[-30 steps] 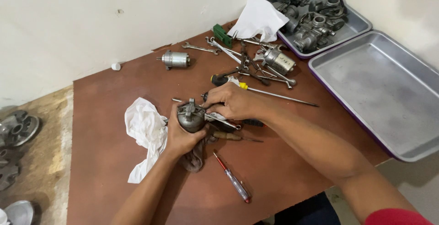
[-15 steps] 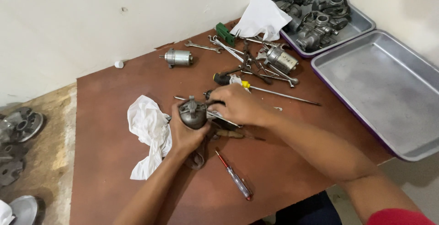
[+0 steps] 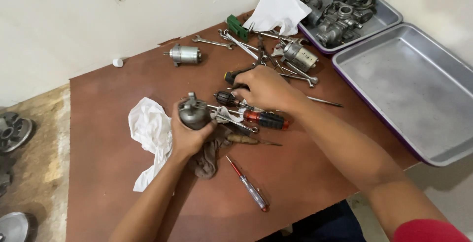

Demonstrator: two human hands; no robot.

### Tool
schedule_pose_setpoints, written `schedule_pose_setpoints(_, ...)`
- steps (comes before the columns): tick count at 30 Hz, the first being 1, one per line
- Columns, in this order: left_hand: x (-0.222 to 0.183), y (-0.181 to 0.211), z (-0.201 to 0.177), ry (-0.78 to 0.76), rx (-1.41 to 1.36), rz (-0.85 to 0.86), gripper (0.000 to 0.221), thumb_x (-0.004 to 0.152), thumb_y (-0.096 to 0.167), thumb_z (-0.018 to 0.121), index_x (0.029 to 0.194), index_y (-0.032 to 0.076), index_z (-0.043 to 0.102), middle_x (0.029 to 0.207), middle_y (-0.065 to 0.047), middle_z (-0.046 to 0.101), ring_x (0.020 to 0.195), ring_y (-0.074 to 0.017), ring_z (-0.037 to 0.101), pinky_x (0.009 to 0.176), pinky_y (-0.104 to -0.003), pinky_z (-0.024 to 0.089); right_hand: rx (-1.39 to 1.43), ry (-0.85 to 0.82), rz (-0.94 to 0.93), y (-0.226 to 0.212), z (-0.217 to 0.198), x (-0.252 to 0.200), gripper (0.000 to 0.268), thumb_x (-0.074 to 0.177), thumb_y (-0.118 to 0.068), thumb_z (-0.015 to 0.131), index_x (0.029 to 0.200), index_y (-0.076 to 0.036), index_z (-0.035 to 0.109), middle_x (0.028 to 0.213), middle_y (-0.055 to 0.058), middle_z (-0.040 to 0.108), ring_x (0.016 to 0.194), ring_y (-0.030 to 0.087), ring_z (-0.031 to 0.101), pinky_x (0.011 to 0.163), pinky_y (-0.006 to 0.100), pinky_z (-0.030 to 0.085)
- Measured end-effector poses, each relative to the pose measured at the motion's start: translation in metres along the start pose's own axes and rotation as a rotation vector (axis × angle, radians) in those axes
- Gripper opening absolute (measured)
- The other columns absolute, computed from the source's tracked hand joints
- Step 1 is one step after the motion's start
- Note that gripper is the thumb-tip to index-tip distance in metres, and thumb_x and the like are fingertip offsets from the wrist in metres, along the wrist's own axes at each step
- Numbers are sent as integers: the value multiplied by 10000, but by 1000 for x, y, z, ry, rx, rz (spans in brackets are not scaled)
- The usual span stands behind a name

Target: The person holds a starter motor on a workbench and uses a screwdriver and wrench to loosen and remove its components, working on the housing and brushes by hand. They wipe parts with a cloth and tissue, place the motor body into a metal tray, and continue cleaning and handling the disassembled parts.

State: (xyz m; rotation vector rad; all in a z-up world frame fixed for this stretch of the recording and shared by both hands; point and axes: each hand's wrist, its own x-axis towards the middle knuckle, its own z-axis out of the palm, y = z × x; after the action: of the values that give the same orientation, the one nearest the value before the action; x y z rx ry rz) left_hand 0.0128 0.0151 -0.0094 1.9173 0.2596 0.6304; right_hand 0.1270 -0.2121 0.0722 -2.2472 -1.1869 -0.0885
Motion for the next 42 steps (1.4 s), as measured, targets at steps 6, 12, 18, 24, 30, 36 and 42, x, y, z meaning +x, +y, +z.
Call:
schedule_pose_setpoints(6, 12, -28, -10, 26, -128, -16, 691, 508, 128, 977, 1102, 111, 623, 926, -83, 671, 837, -198, 622, 783, -373, 483, -16, -302, 184, 18, 40, 9, 246, 832, -323, 754, 949, -109, 786, 851, 191, 758, 890, 435, 735, 771, 518, 577)
schedule_pose_setpoints(12, 14, -32, -13, -8, -176, -4, 649, 509, 109, 976, 1059, 112, 630, 918, -57, 674, 828, -160, 597, 778, -354, 459, -66, -350, 138, 6, 44, 12, 279, 834, -300, 766, 984, -65, 768, 861, 243, 742, 903, 466, 731, 795, 535, 581)
schedule_pose_setpoints(18, 11, -31, -18, -86, -232, 92, 791, 474, 89, 978, 1170, 78, 600, 953, -70, 662, 888, -159, 609, 857, -342, 497, -177, -308, 10, 1, 72, 6, 259, 852, -284, 696, 865, -32, 755, 761, 219, 719, 787, 446, 734, 705, 546, 599)
schedule_pose_setpoints(24, 8, -29, -18, -205, -319, 134, 879, 432, 45, 983, 1221, 56, 597, 980, -114, 688, 930, -174, 653, 905, -354, 534, -325, -44, -183, 15, 125, 3, 149, 783, -197, 656, 744, -59, 699, 698, 111, 658, 695, 346, 706, 558, 446, 589)
schedule_pose_setpoints(30, 4, -27, -17, -382, -243, 218, 904, 430, 84, 995, 1246, 37, 608, 1003, -157, 692, 965, -231, 653, 935, -419, 521, -214, -95, -83, 13, 123, 6, 241, 633, -194, 764, 802, -33, 704, 705, 115, 642, 711, 394, 709, 563, 538, 584)
schedule_pose_setpoints(36, -2, -11, -12, -465, -194, 235, 902, 393, 84, 992, 1231, 57, 661, 988, -119, 706, 952, -216, 685, 937, -388, 532, -67, -136, 53, 12, 113, 3, 348, 761, -148, 687, 1066, 10, 631, 766, 230, 697, 795, 514, 712, 678, 626, 561)
schedule_pose_setpoints(42, -8, -7, -11, -538, -149, 228, 824, 429, 118, 955, 1205, 76, 681, 964, -138, 707, 939, -248, 700, 915, -416, 531, 292, -195, 157, -16, 36, 11, 450, 805, -118, 772, 1218, 6, 643, 1084, 312, 713, 1091, 538, 646, 964, 635, 498)
